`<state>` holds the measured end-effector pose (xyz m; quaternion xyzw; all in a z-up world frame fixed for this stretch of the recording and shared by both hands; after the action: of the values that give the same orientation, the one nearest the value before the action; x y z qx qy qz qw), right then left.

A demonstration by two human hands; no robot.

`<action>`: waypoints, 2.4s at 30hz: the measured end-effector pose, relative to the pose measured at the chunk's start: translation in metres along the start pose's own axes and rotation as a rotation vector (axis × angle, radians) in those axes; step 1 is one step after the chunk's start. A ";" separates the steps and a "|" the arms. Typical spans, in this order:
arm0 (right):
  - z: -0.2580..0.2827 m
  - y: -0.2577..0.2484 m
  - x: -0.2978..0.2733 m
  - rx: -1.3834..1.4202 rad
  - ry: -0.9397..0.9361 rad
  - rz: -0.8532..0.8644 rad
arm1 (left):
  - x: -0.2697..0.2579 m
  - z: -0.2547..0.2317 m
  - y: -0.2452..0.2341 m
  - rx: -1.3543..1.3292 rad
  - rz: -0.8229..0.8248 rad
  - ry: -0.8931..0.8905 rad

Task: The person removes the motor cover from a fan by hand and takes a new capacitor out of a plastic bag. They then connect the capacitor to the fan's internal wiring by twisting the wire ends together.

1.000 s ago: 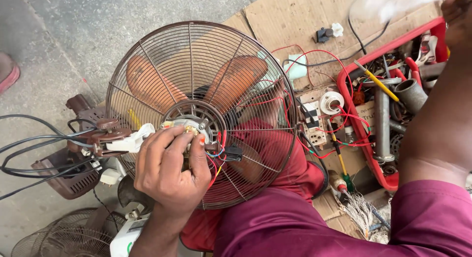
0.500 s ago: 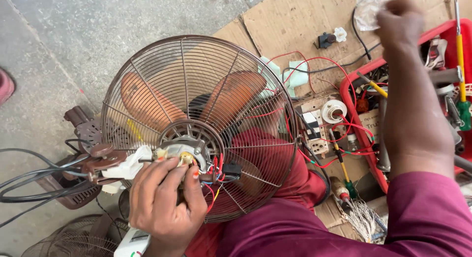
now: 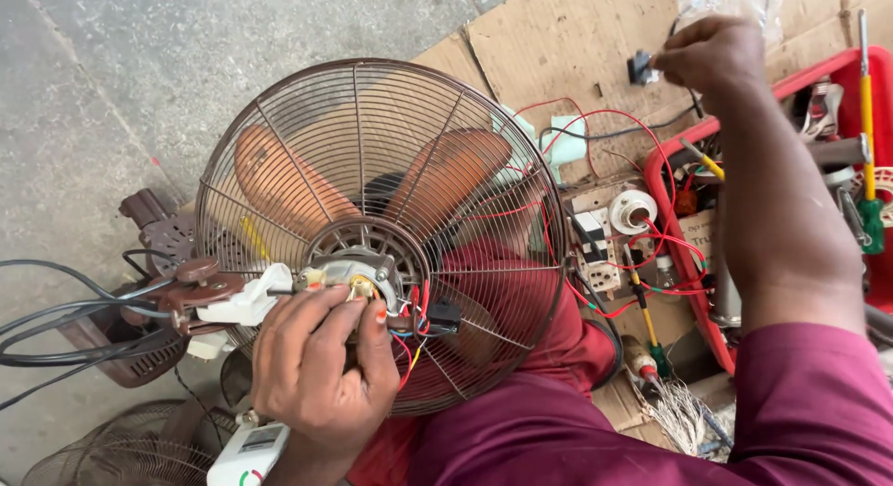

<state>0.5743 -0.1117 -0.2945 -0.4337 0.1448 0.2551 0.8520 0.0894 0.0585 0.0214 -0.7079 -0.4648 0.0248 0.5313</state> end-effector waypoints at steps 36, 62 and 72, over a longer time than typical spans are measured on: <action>0.179 0.030 -0.465 0.497 -1.059 0.813 | -0.114 -0.030 -0.045 -0.858 0.120 -0.201; 0.112 -0.023 -0.417 0.598 -0.533 0.550 | -0.194 0.014 -0.108 -1.336 0.131 -0.675; 0.134 0.033 -0.419 1.042 -0.537 0.851 | -0.167 0.028 -0.033 -1.891 0.016 -0.688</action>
<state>0.2123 -0.1157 -0.0428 0.2004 0.1895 0.5601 0.7812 -0.0404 -0.0353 -0.0413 -0.7964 -0.4171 -0.1475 -0.4122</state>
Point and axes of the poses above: each hand's wrist, its own x-axis towards the middle knuckle, its own y-axis out of the palm, z = x × y, the point moved 8 cm from there along x, towards the middle knuckle, and after that the axes turned 8 degrees about -z, right-handed, at the moved point
